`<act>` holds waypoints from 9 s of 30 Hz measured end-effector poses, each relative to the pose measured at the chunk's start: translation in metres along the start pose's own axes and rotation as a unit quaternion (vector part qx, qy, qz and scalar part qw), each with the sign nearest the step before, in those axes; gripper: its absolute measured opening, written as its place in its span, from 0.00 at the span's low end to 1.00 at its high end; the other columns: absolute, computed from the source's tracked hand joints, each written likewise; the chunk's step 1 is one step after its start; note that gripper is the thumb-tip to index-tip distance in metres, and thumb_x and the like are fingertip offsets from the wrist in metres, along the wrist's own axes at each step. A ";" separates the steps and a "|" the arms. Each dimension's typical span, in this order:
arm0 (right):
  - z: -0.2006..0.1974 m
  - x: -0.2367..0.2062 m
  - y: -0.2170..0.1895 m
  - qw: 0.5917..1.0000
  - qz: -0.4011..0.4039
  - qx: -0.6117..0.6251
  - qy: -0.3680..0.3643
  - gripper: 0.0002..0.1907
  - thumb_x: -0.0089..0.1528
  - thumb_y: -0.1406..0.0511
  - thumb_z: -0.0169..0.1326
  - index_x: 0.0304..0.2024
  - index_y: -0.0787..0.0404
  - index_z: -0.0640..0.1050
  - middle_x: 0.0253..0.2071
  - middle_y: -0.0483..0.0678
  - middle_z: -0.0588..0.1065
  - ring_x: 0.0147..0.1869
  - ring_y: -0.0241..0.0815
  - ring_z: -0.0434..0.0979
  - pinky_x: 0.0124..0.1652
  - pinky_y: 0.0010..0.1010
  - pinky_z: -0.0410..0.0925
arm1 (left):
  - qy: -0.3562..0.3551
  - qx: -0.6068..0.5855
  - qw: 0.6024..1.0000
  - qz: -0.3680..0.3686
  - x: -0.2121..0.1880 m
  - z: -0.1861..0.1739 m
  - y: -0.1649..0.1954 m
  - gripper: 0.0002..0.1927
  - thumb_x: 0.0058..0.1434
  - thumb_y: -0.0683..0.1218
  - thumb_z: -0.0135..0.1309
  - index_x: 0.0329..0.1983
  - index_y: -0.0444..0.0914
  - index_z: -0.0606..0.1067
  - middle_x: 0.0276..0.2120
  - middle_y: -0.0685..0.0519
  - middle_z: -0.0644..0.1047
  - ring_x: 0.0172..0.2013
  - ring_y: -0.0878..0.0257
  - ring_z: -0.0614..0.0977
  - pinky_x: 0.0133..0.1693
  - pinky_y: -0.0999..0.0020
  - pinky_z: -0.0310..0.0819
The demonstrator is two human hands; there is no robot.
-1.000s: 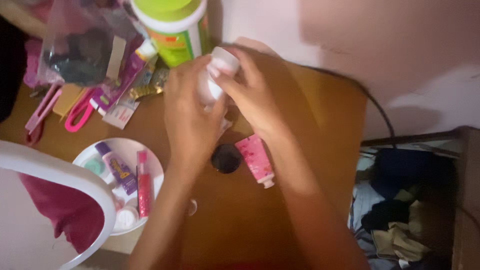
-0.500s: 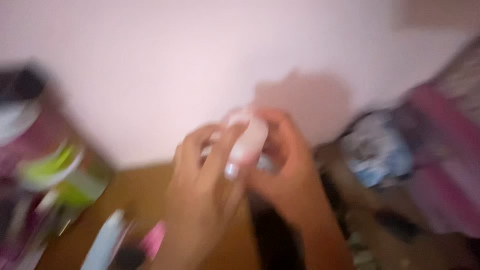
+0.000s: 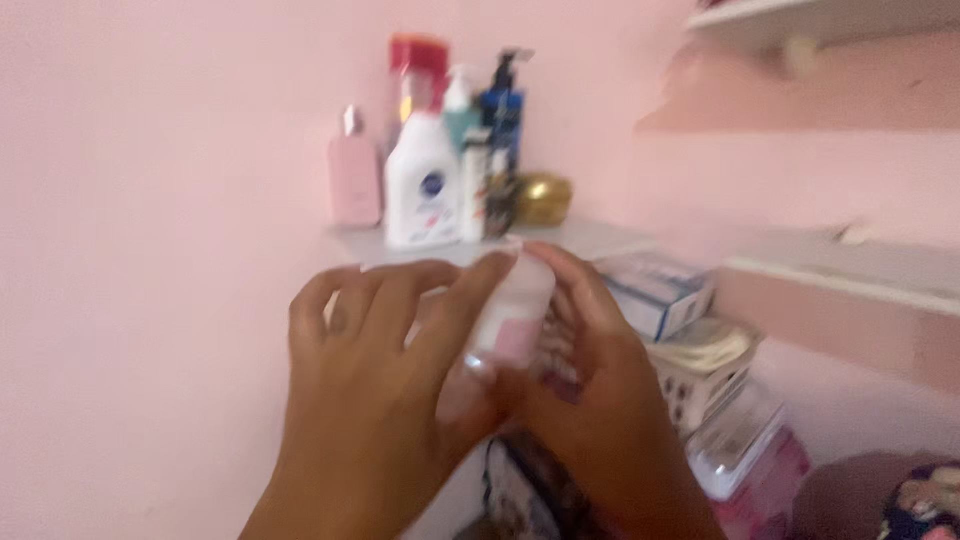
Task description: The person picks up toiletry bottles, jars, and cosmetic tubes from a cluttered wooden desk and places them one at a time onto a white wall shelf, arranging the bottles in a row and adding smaller items such as a cream jar and tubes to fill the shelf.
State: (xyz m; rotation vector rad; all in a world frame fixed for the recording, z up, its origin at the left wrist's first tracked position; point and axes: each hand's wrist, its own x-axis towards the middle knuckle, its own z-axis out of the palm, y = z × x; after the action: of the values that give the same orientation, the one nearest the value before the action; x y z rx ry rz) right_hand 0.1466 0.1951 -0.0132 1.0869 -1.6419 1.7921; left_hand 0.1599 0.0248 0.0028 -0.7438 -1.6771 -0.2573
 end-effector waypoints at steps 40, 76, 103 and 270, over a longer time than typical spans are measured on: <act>-0.116 0.175 0.124 0.869 -0.001 -0.487 0.092 0.49 0.57 0.60 0.68 0.73 0.59 0.56 0.51 0.60 0.74 0.52 0.58 0.77 0.49 0.49 0.70 | -0.146 0.324 0.929 0.098 0.123 0.207 -0.075 0.27 0.47 0.51 0.68 0.50 0.38 0.78 0.53 0.43 0.71 0.62 0.47 0.69 0.68 0.29 0.30; 0.385 -0.348 0.245 0.907 0.245 0.012 -0.343 0.21 0.63 0.76 0.47 0.59 0.63 0.73 0.58 0.59 0.76 0.65 0.54 0.75 0.62 0.39 0.66 | -0.103 0.132 0.748 -0.643 -0.538 -0.176 0.031 0.36 0.56 0.41 0.62 0.68 0.34 0.64 0.64 0.33 0.68 0.63 0.36 0.70 0.59 0.48 0.69; 0.282 -0.266 0.261 0.855 0.464 0.219 -0.067 0.29 0.62 0.73 0.59 0.66 0.70 0.71 0.57 0.53 0.77 0.59 0.42 0.77 0.56 0.34 0.73 | -0.125 -0.201 0.812 -0.533 -0.448 -0.114 -0.034 0.39 0.65 0.36 0.58 0.78 0.37 0.56 0.75 0.39 0.61 0.74 0.45 0.65 0.68 0.57 0.65; -0.104 0.167 0.132 0.990 0.046 -0.117 0.062 0.23 0.61 0.63 0.60 0.57 0.65 0.74 0.46 0.54 0.82 0.44 0.41 0.82 0.38 0.29 0.73 | -0.102 0.074 0.988 -0.085 0.084 0.189 -0.077 0.46 0.59 0.40 0.58 0.77 0.38 0.48 0.50 0.38 0.74 0.48 0.46 0.79 0.51 0.46 0.69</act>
State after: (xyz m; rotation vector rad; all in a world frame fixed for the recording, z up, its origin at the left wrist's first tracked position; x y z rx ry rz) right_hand -0.0777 0.2463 0.0459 0.7931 -1.7974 1.6350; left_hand -0.0431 0.0965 0.0514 -0.5314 -1.9345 -0.1780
